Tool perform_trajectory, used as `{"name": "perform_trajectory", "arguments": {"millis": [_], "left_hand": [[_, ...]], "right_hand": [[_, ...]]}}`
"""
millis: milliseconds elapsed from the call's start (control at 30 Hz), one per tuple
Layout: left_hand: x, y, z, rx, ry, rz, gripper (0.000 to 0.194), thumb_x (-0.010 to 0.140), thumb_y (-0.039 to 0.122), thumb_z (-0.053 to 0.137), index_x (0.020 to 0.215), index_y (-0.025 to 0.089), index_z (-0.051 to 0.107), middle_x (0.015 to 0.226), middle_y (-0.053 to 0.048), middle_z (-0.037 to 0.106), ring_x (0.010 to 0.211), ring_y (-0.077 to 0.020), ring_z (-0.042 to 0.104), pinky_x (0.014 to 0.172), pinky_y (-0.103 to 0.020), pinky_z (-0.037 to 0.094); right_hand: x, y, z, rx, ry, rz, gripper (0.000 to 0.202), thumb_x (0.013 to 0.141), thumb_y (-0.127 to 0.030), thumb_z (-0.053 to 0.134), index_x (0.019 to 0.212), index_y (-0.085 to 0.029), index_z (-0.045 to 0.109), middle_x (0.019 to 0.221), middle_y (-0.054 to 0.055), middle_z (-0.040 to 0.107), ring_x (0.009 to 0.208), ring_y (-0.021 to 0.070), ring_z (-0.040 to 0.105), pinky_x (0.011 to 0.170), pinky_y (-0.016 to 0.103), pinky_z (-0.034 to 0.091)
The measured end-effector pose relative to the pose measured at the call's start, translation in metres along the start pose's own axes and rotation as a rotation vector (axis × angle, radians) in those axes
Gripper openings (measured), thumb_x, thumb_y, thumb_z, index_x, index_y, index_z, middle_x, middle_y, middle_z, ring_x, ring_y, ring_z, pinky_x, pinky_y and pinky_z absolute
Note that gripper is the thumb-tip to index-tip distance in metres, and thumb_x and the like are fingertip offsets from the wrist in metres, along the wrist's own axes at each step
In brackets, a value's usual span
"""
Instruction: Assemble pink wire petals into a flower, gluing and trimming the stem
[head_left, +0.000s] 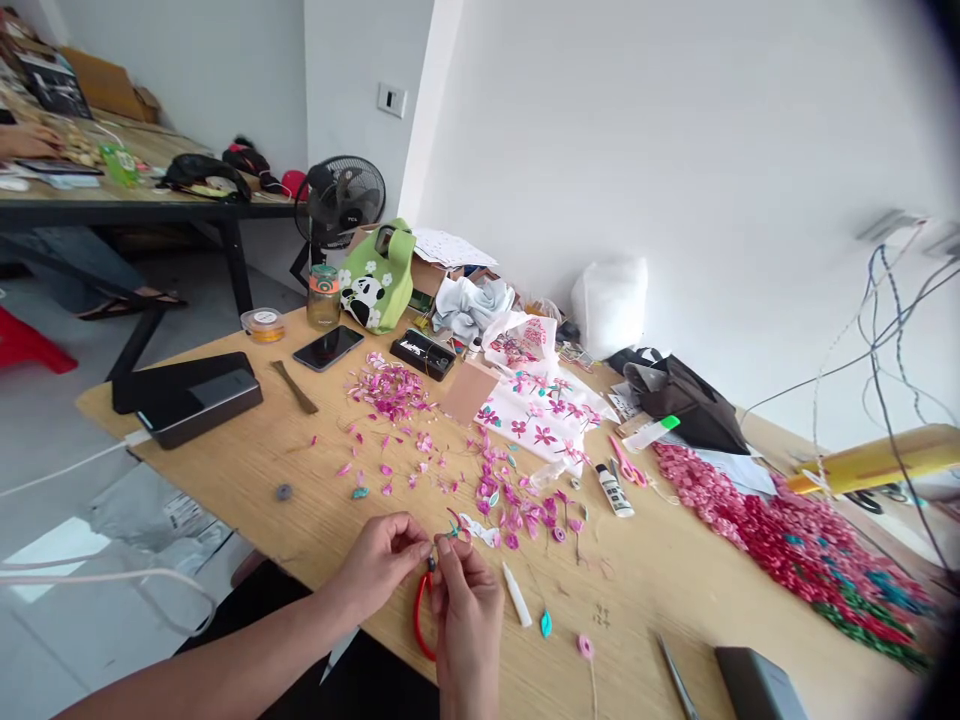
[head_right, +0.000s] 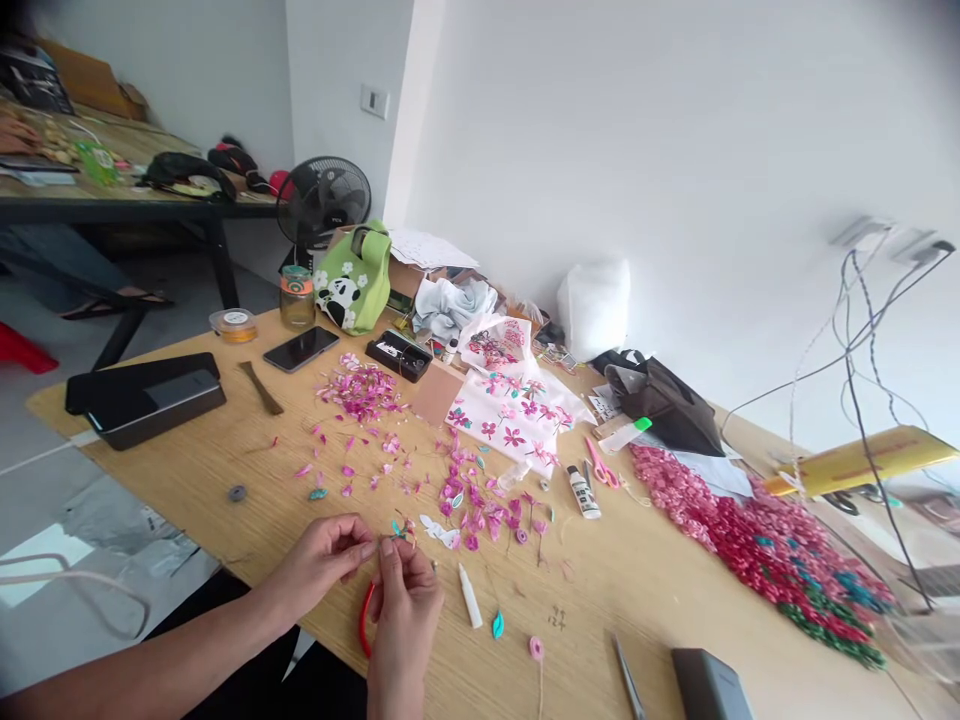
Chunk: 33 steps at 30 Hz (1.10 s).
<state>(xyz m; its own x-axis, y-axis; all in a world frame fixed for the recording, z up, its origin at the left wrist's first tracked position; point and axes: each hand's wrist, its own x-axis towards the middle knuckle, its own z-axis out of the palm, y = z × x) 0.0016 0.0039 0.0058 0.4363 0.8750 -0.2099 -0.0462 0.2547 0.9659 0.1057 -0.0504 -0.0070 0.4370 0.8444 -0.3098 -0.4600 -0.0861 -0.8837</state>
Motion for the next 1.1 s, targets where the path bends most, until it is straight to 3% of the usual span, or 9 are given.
{"name": "perform_trajectory", "arguments": {"millis": [267, 633, 900, 1100], "left_hand": [[-0.001, 0.002, 0.006, -0.183, -0.003, -0.054, 0.033, 0.068, 0.044, 0.067, 0.061, 0.015, 0.054, 0.05, 0.007, 0.044, 0.047, -0.0077, 0.035, 0.047, -0.022, 0.026], [-0.003, -0.009, 0.014, -0.456, -0.079, -0.17, 0.035, 0.068, 0.043, 0.071, 0.06, 0.016, 0.051, 0.052, 0.006, 0.047, 0.044, -0.006, 0.038, 0.045, -0.02, 0.027], [-0.002, -0.005, 0.018, -0.336, -0.078, -0.13, 0.041, 0.074, 0.052, 0.064, 0.061, 0.017, 0.047, 0.047, 0.006, 0.047, 0.039, -0.0057, 0.037, 0.042, -0.021, 0.022], [-0.001, -0.007, 0.013, -0.111, -0.049, -0.022, 0.042, 0.084, 0.056, 0.046, 0.069, 0.018, 0.051, 0.05, 0.005, 0.048, 0.045, -0.01, 0.043, 0.047, -0.023, 0.034]], "right_hand": [[-0.001, -0.002, 0.004, -0.132, 0.063, -0.101, 0.041, 0.066, -0.053, 0.072, 0.069, -0.012, 0.064, 0.041, -0.008, 0.04, 0.036, 0.003, 0.025, 0.036, 0.017, 0.018], [-0.003, -0.003, 0.011, -0.05, 0.084, -0.135, 0.038, 0.066, -0.048, 0.074, 0.059, -0.015, 0.058, 0.039, -0.008, 0.043, 0.033, 0.0044, 0.031, 0.034, 0.018, 0.024], [-0.006, -0.008, 0.014, -0.07, 0.127, -0.106, 0.04, 0.064, -0.052, 0.073, 0.064, -0.014, 0.06, 0.037, -0.008, 0.044, 0.028, 0.0044, 0.031, 0.03, 0.018, 0.021], [-0.003, -0.013, 0.009, -0.042, 0.197, -0.053, 0.041, 0.059, -0.051, 0.077, 0.07, -0.015, 0.061, 0.036, -0.009, 0.044, 0.027, 0.0042, 0.03, 0.03, 0.016, 0.019]]}}
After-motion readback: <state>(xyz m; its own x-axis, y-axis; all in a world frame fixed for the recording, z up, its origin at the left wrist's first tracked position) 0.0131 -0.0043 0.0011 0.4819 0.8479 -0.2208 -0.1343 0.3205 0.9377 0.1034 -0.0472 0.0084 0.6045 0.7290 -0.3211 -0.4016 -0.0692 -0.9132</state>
